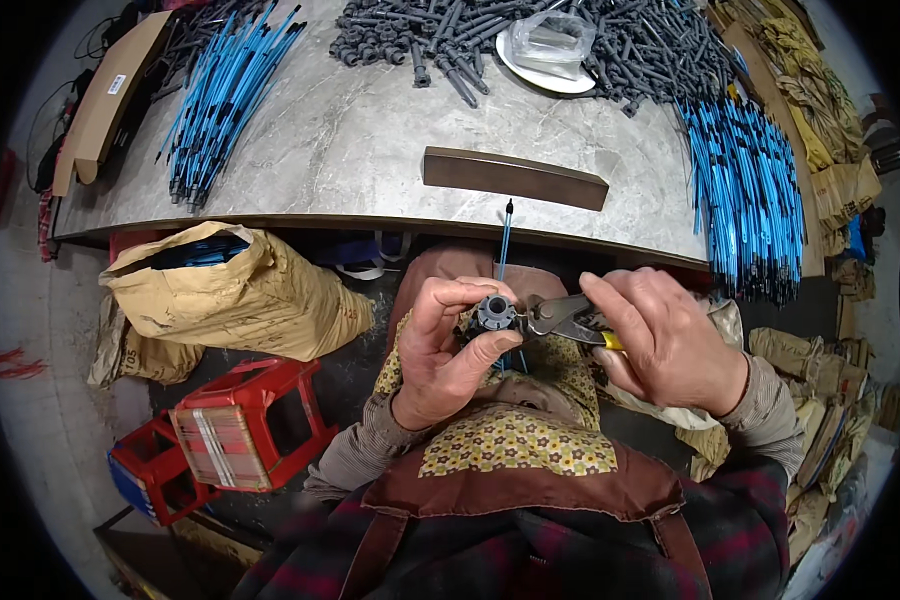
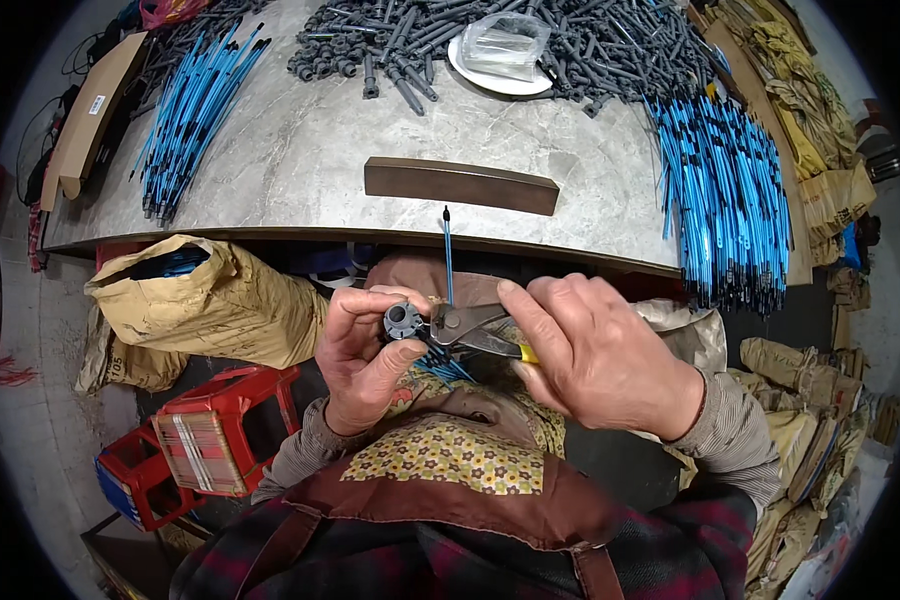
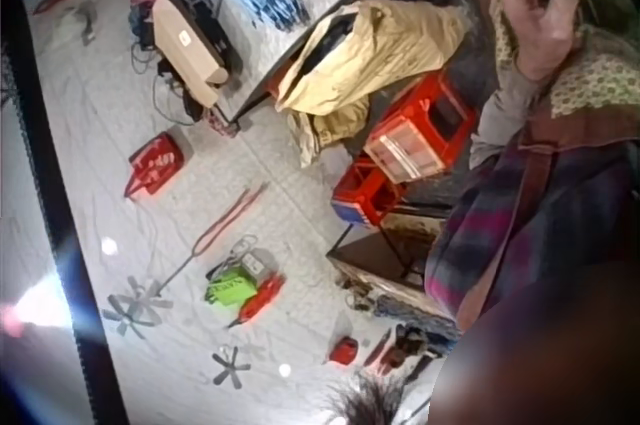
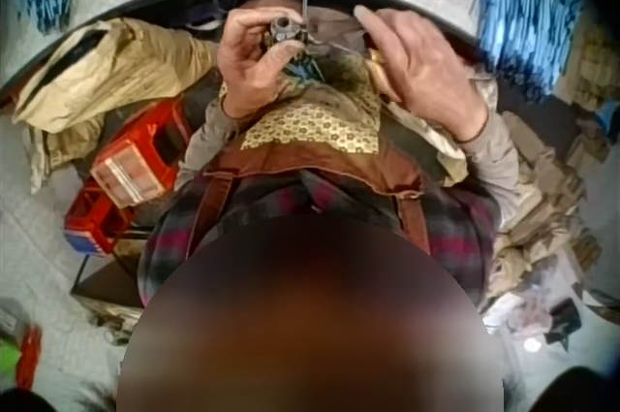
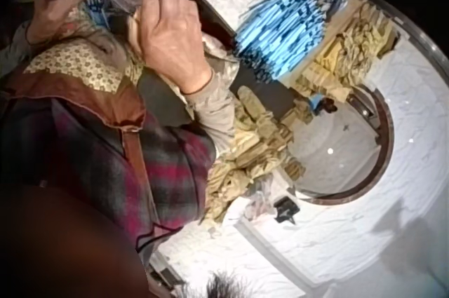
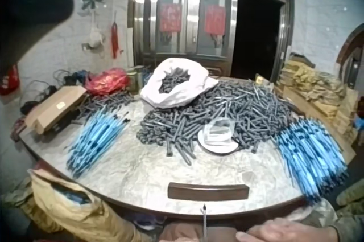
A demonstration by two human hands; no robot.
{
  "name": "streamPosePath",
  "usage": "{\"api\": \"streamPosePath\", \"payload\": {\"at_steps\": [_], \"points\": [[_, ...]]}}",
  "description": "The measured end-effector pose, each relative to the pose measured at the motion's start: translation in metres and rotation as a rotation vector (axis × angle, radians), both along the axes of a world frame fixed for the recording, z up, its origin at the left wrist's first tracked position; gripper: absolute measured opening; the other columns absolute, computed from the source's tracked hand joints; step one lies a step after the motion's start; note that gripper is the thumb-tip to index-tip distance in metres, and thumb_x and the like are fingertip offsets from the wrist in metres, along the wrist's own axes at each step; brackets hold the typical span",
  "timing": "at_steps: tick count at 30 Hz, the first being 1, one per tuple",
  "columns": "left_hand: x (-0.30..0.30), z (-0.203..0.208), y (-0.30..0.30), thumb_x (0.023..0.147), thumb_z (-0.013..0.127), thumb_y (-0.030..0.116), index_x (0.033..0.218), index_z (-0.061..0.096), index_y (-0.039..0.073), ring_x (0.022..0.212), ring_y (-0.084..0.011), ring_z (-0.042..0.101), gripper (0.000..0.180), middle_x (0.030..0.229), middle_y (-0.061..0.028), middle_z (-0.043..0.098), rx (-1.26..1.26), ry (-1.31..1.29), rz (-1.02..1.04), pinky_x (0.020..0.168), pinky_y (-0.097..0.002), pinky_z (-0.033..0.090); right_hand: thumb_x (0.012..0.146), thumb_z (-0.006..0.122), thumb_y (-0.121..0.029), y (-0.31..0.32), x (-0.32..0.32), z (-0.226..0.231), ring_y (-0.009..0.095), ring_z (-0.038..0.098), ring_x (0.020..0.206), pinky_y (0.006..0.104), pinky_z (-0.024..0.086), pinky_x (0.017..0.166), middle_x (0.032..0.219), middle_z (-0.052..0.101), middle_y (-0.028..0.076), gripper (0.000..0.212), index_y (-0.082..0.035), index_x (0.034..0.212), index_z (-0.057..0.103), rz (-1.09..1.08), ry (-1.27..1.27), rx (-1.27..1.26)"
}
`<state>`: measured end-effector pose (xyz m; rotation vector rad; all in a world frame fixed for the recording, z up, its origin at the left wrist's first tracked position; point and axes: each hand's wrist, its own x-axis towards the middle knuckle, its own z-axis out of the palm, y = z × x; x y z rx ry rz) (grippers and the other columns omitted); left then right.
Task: Bundling blue rods into a circular hub and trimming them with pliers at a factory workbench.
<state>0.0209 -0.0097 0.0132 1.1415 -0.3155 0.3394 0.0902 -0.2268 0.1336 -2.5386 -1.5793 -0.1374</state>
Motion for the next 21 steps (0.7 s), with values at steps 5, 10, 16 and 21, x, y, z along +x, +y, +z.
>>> {"api": "streamPosePath", "payload": {"at_steps": [5, 10, 16, 21], "points": [[-0.004, 0.0, 0.0, 0.083, 0.071, -0.008, 0.121, 0.047, 0.003, 0.102, -0.023, 0.062, 0.047, 0.114, -0.0166, 0.06, -0.035, -0.01, -0.069, 0.091, -0.0338, 0.05, 0.089, 0.075, -0.014, 0.004, 0.007, 0.022, 0.013, 0.054, 0.07, 0.0267, 0.044, 0.066, 0.094, 0.062, 0.003, 0.033, -0.006, 0.112, 0.053, -0.272, 1.318, -0.153], [-0.004, 0.002, -0.005, 0.084, 0.069, -0.008, 0.122, 0.045, 0.003, 0.099, -0.0233, 0.062, 0.046, 0.113, -0.0171, 0.059, -0.009, -0.009, -0.019, 0.089, -0.0334, 0.05, 0.088, 0.078, -0.012, -0.003, -0.01, -0.019, 0.009, 0.053, 0.07, 0.0245, 0.042, 0.065, 0.089, 0.062, -0.001, 0.032, -0.007, 0.108, 0.053, -0.212, 1.338, 0.109], [-0.002, -0.005, -0.008, 0.086, 0.066, -0.006, 0.122, 0.044, 0.002, 0.095, -0.0227, 0.061, 0.043, 0.111, -0.0173, 0.059, 0.014, -0.035, 0.091, 0.086, -0.0321, 0.05, 0.086, 0.08, -0.013, 0.011, -0.033, -0.058, 0.01, 0.053, 0.067, 0.0253, 0.042, 0.06, 0.08, 0.061, 0.0, 0.037, -0.005, 0.11, 0.053, -0.207, 1.159, 0.257], [-0.002, -0.008, -0.01, 0.09, 0.063, 0.0, 0.119, 0.043, 0.001, 0.088, -0.0213, 0.058, 0.035, 0.106, -0.019, 0.06, 0.008, -0.009, 0.176, 0.08, -0.0311, 0.05, 0.084, 0.08, -0.011, 0.03, -0.053, -0.086, 0.009, 0.053, 0.068, 0.0239, 0.043, 0.061, 0.08, 0.061, 0.0, 0.037, -0.004, 0.111, 0.055, -0.332, 1.236, 0.496]]}}
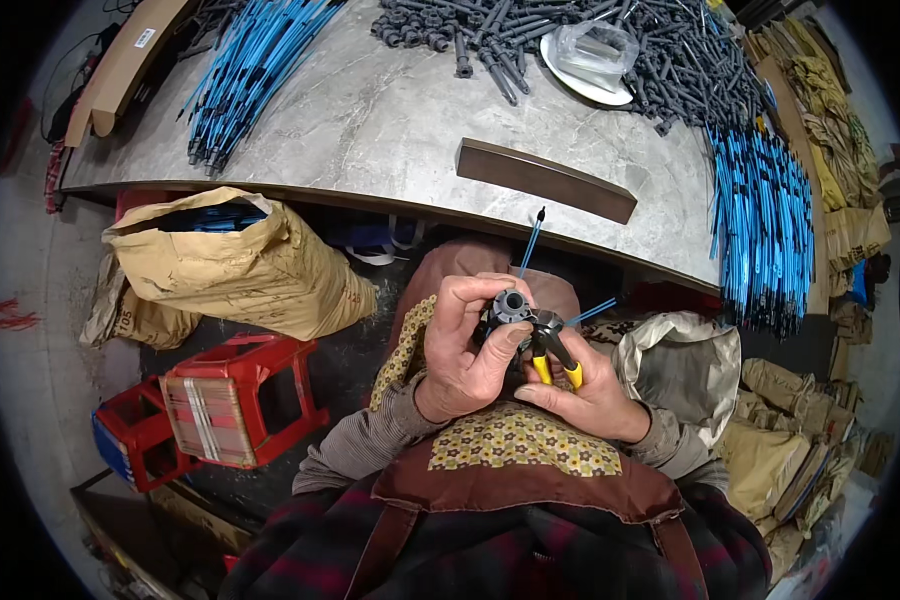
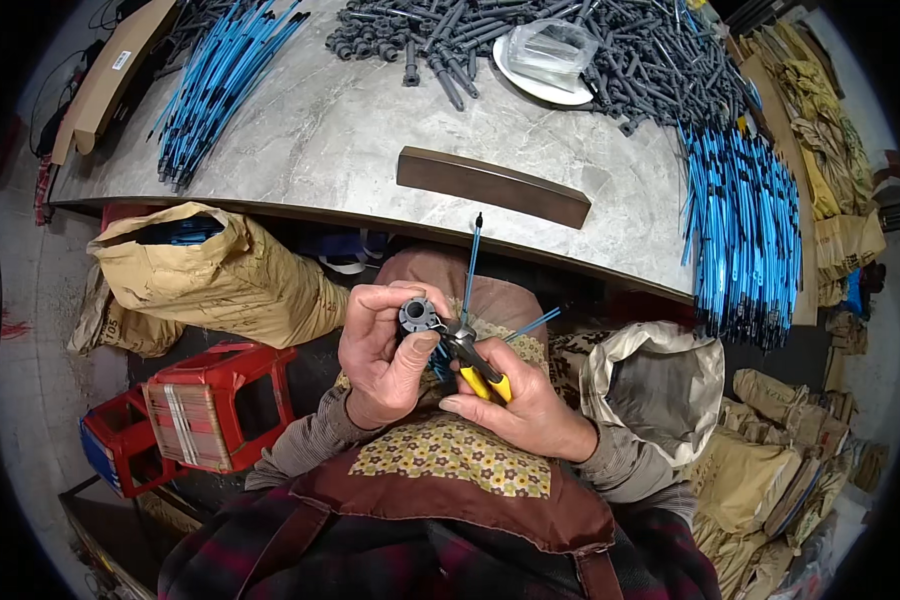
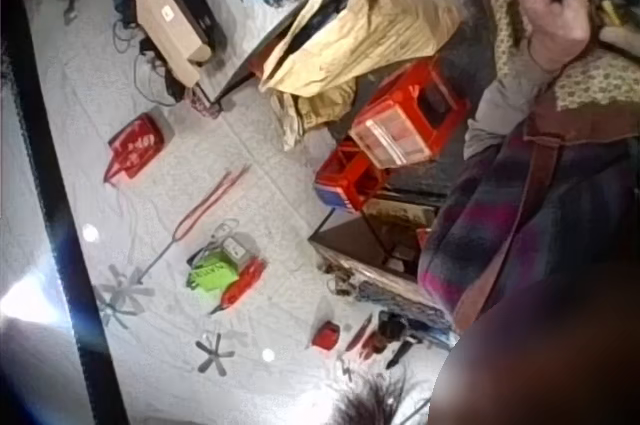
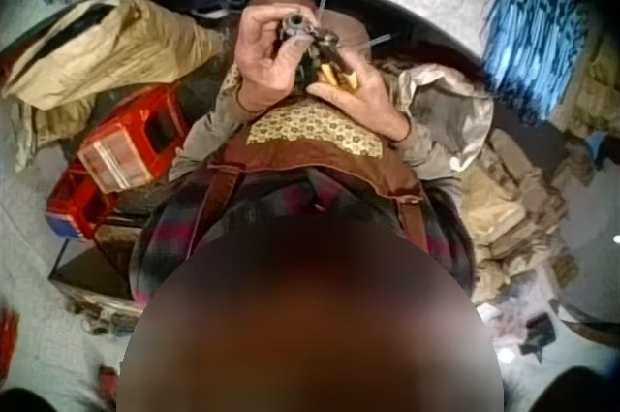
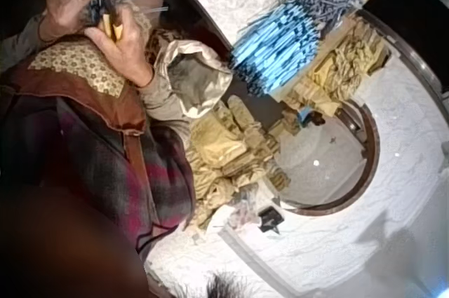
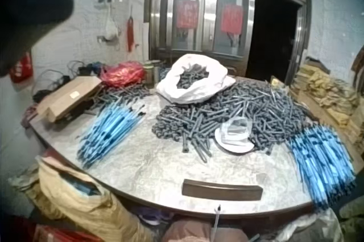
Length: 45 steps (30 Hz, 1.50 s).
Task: Bundling blue rods into a circular hub and trimming them with pliers at a factory workbench.
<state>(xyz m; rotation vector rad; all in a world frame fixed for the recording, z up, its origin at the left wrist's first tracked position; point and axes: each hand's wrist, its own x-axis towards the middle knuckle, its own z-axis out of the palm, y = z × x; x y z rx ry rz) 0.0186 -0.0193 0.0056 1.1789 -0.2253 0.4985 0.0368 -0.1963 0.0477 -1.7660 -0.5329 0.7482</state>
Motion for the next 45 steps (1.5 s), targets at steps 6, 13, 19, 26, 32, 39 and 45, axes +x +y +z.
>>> {"api": "streamPosePath", "payload": {"at_steps": [6, 13, 19, 26, 32, 39, 45], "points": [[0.002, -0.001, 0.003, 0.092, 0.062, 0.003, 0.12, 0.042, 0.001, 0.086, -0.0213, 0.057, 0.034, 0.104, -0.0187, 0.06, -0.017, 0.004, 0.004, 0.079, -0.0308, 0.05, 0.083, 0.081, -0.009, 0.013, -0.007, -0.011, 0.008, 0.053, 0.066, 0.0231, 0.044, 0.061, 0.079, 0.062, 0.0, 0.038, -0.003, 0.111, 0.056, -0.073, -0.116, 0.093], [0.002, -0.003, 0.004, 0.093, 0.061, 0.004, 0.12, 0.042, 0.001, 0.087, -0.0221, 0.057, 0.033, 0.104, -0.0183, 0.06, 0.023, -0.008, 0.033, 0.081, -0.032, 0.049, 0.081, 0.083, -0.011, 0.004, 0.008, -0.004, 0.009, 0.053, 0.063, 0.0237, 0.043, 0.057, 0.076, 0.062, 0.0, 0.041, -0.003, 0.111, 0.056, 0.01, -0.201, 0.027], [0.001, -0.002, -0.003, 0.09, 0.063, -0.002, 0.12, 0.043, 0.001, 0.092, -0.0222, 0.058, 0.036, 0.11, -0.0161, 0.059, 0.065, -0.066, -0.03, 0.085, -0.0321, 0.048, 0.071, 0.091, -0.015, -0.031, 0.058, 0.042, 0.01, 0.051, 0.058, 0.0254, 0.041, 0.053, 0.074, 0.062, -0.002, 0.045, -0.006, 0.1, 0.057, 0.366, -0.132, -0.195], [0.001, 0.005, -0.009, 0.089, 0.063, -0.003, 0.121, 0.044, 0.002, 0.096, -0.0236, 0.057, 0.037, 0.111, -0.016, 0.059, 0.16, -0.066, -0.048, 0.088, -0.034, 0.047, 0.078, 0.084, -0.018, -0.029, 0.089, 0.07, 0.014, 0.053, 0.057, 0.0274, 0.043, 0.053, 0.074, 0.063, 0.0, 0.034, -0.005, 0.097, 0.059, 0.574, 0.001, -0.576], [-0.004, 0.004, 0.005, 0.086, 0.064, -0.004, 0.12, 0.045, 0.003, 0.099, -0.0239, 0.056, 0.039, 0.113, -0.0166, 0.059, 0.038, 0.071, -0.054, 0.09, -0.0349, 0.046, 0.083, 0.075, -0.017, -0.028, 0.067, 0.074, 0.02, 0.06, 0.07, 0.0295, 0.046, 0.059, 0.089, 0.065, 0.008, 0.029, -0.005, 0.106, 0.062, 0.328, -1.107, -0.503], [0.005, 0.006, 0.013, 0.083, 0.07, -0.005, 0.116, 0.05, 0.003, 0.102, -0.0241, 0.057, 0.039, 0.115, -0.0164, 0.059, -0.07, 0.046, -0.171, 0.092, -0.0354, 0.046, 0.083, 0.071, -0.01, -0.031, 0.065, 0.088, 0.023, 0.062, 0.086, 0.0296, 0.05, 0.065, 0.108, 0.064, 0.015, 0.036, -0.003, 0.117, 0.063, 0.274, -1.868, -0.433], [0.004, 0.006, 0.012, 0.08, 0.072, -0.006, 0.112, 0.053, 0.003, 0.103, -0.0237, 0.058, 0.039, 0.115, -0.0163, 0.059, -0.137, 0.046, -0.283, 0.093, -0.0344, 0.047, 0.084, 0.072, -0.011, -0.035, 0.057, 0.089, 0.024, 0.063, 0.086, 0.0319, 0.05, 0.07, 0.103, 0.065, 0.015, 0.036, -0.003, 0.118, 0.062, 0.347, -1.534, -0.656]]}}
